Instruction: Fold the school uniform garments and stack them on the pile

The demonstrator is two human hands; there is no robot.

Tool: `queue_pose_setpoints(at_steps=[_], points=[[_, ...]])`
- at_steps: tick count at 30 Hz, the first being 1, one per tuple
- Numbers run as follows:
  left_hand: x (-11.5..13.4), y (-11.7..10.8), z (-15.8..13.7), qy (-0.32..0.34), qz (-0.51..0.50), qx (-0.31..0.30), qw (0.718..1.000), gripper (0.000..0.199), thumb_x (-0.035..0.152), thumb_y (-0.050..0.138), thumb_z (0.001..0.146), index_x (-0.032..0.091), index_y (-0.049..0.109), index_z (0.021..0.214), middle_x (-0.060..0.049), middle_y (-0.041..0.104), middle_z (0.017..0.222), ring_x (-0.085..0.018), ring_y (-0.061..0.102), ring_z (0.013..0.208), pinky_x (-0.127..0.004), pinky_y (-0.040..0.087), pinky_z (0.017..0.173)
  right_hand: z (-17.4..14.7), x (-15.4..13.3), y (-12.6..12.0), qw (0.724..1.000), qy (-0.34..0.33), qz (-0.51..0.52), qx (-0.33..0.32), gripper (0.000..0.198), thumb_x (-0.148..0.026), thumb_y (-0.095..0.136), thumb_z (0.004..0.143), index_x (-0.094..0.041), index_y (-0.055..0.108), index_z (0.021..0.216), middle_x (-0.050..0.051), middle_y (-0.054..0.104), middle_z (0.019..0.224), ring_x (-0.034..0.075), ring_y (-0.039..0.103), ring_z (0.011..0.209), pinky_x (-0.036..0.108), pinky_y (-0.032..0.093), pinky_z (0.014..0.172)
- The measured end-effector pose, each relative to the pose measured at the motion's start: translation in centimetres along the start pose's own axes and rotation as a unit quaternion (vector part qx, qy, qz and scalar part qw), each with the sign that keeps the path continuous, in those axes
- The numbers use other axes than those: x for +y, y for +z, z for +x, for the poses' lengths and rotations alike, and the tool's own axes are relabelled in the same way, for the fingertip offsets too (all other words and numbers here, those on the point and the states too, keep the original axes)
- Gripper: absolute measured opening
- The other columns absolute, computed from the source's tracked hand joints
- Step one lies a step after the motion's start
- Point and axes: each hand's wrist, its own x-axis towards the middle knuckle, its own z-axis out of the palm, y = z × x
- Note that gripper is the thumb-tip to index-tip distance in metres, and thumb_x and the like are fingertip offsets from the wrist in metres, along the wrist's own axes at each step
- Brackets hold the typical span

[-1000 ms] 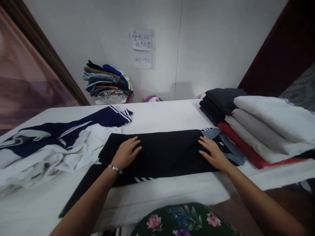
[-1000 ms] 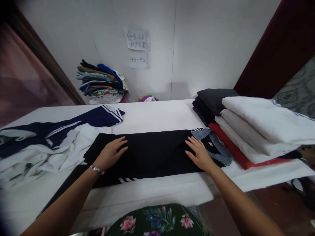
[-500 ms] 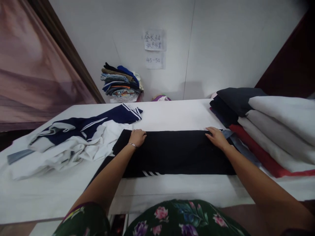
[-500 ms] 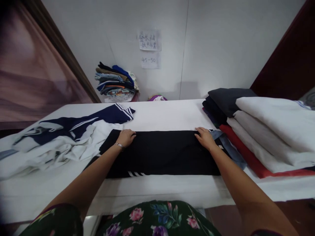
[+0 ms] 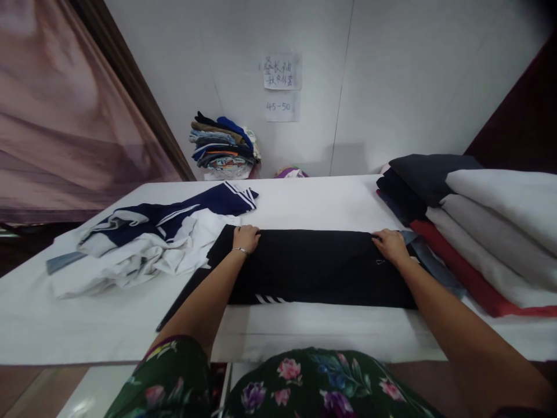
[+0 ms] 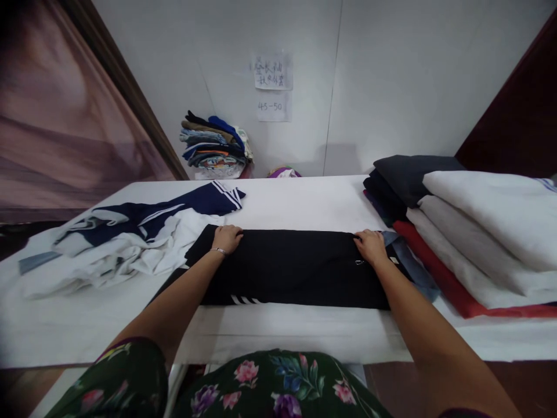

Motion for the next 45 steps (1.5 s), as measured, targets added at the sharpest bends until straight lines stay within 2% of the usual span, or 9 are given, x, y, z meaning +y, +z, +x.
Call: queue_pose_setpoints(at_steps=[5, 12, 17, 21, 25, 30, 35, 41, 45], points=[[1.2, -0.4, -2.0, 0.041, -0.037, 0.051, 0.997, 0.034, 0.032, 0.047, 0.089, 0.023, 0.058, 0.12, -0.01, 0.056, 0.131, -0.026, 0.043, 0.127, -0.05, 0.019, 0.11, -0.4, -1.4, -0.7, 0.997, -0.005, 0.044, 0.058, 0.035, -0.035, 0.042, 0.087, -0.023, 0.065, 0.109, 0.01, 0.061, 0.121, 0.03, 0.05, 0.118, 0.056, 0.033, 0.098], [1.6, 2.2, -4.2, 0.022, -0.055, -0.07, 0.996, 0.055, 0.049, 0.04, 0.091, 0.022, 0.043, 0.138, -0.012, 0.033, 0.15, -0.029, 0.024, 0.14, -0.056, 0.018, 0.11, -2.1, -3.5, 1.0, 0.997, -0.048, 0.041, -0.052, 0.049, -0.049, 0.036, 0.091, -0.026, 0.052, 0.13, 0.01, 0.045, 0.142, 0.03, 0.036, 0.133, 0.057, 0.03, 0.104], [1.1, 1.8, -4.0, 0.015, -0.099, -0.078, 0.992, 0.052, 0.046, 0.044, 0.09, 0.022, 0.046, 0.135, -0.011, 0.035, 0.149, -0.027, 0.027, 0.139, -0.052, 0.019, 0.112, -2.8, -3.1, 2.4, 0.997, -0.053, 0.03, -0.037, 0.05, -0.05, 0.032, 0.091, -0.026, 0.051, 0.131, 0.01, 0.043, 0.144, 0.029, 0.036, 0.133, 0.058, 0.029, 0.105], [-0.9, -0.8, -4.5, -0.026, -0.122, 0.017, 0.992, 0.045, 0.038, 0.047, 0.089, 0.017, 0.054, 0.128, -0.011, 0.042, 0.145, -0.023, 0.033, 0.136, -0.039, 0.028, 0.111, -2.8, -2.5, 2.8, 0.997, -0.062, 0.028, -0.028, 0.052, -0.051, 0.031, 0.091, -0.024, 0.051, 0.13, 0.01, 0.044, 0.143, 0.03, 0.037, 0.133, 0.058, 0.029, 0.104], [-3.8, -3.0, -6.0, -0.139, -0.056, 0.117, 0.982, 0.041, 0.035, 0.048, 0.087, 0.018, 0.055, 0.124, -0.012, 0.045, 0.142, -0.028, 0.038, 0.131, -0.045, 0.032, 0.106, -2.7, -2.1, 3.2, 0.997, -0.07, 0.031, -0.029, 0.055, -0.053, 0.029, 0.09, -0.022, 0.052, 0.13, 0.012, 0.044, 0.142, 0.03, 0.037, 0.133, 0.058, 0.031, 0.103], [-6.0, -2.8, -7.0, -0.29, -0.101, 0.018, 0.951, 0.056, 0.051, 0.045, 0.086, 0.013, 0.048, 0.126, -0.02, 0.055, 0.129, -0.032, 0.054, 0.116, -0.041, 0.043, 0.092, -2.6, -1.7, 3.6, 0.996, -0.075, 0.036, -0.019, 0.055, -0.053, 0.03, 0.089, -0.023, 0.053, 0.128, 0.012, 0.046, 0.141, 0.031, 0.039, 0.131, 0.058, 0.032, 0.102], [-6.6, -2.3, -6.4, -0.347, -0.157, -0.05, 0.923, 0.065, 0.06, 0.051, 0.078, 0.01, 0.051, 0.12, -0.021, 0.059, 0.123, -0.032, 0.057, 0.113, -0.037, 0.044, 0.086, -2.6, -2.2, 3.2, 0.997, -0.056, 0.023, -0.036, 0.052, -0.051, 0.031, 0.09, -0.024, 0.052, 0.129, 0.01, 0.044, 0.142, 0.029, 0.036, 0.133, 0.056, 0.03, 0.104], [-7.3, -2.9, -6.0, -0.339, -0.146, -0.067, 0.927, 0.066, 0.062, 0.054, 0.073, 0.007, 0.059, 0.109, -0.021, 0.065, 0.112, -0.033, 0.061, 0.105, -0.036, 0.048, 0.08, -2.1, -4.3, 0.2, 0.991, -0.007, 0.014, -0.13, 0.051, -0.045, 0.034, 0.092, -0.022, 0.045, 0.137, 0.009, 0.034, 0.149, 0.025, 0.026, 0.139, 0.051, 0.018, 0.112], [-8.7, -2.3, -5.5, -0.296, -0.159, -0.066, 0.94, 0.059, 0.062, 0.063, 0.062, 0.01, 0.065, 0.088, -0.016, 0.072, 0.086, -0.031, 0.068, 0.079, -0.034, 0.051, 0.063, -1.3, -6.6, -3.2, 0.975, 0.048, 0.063, -0.207, 0.052, -0.042, 0.044, 0.09, -0.02, 0.045, 0.137, 0.012, 0.029, 0.151, 0.027, 0.023, 0.14, 0.052, 0.019, 0.111]])
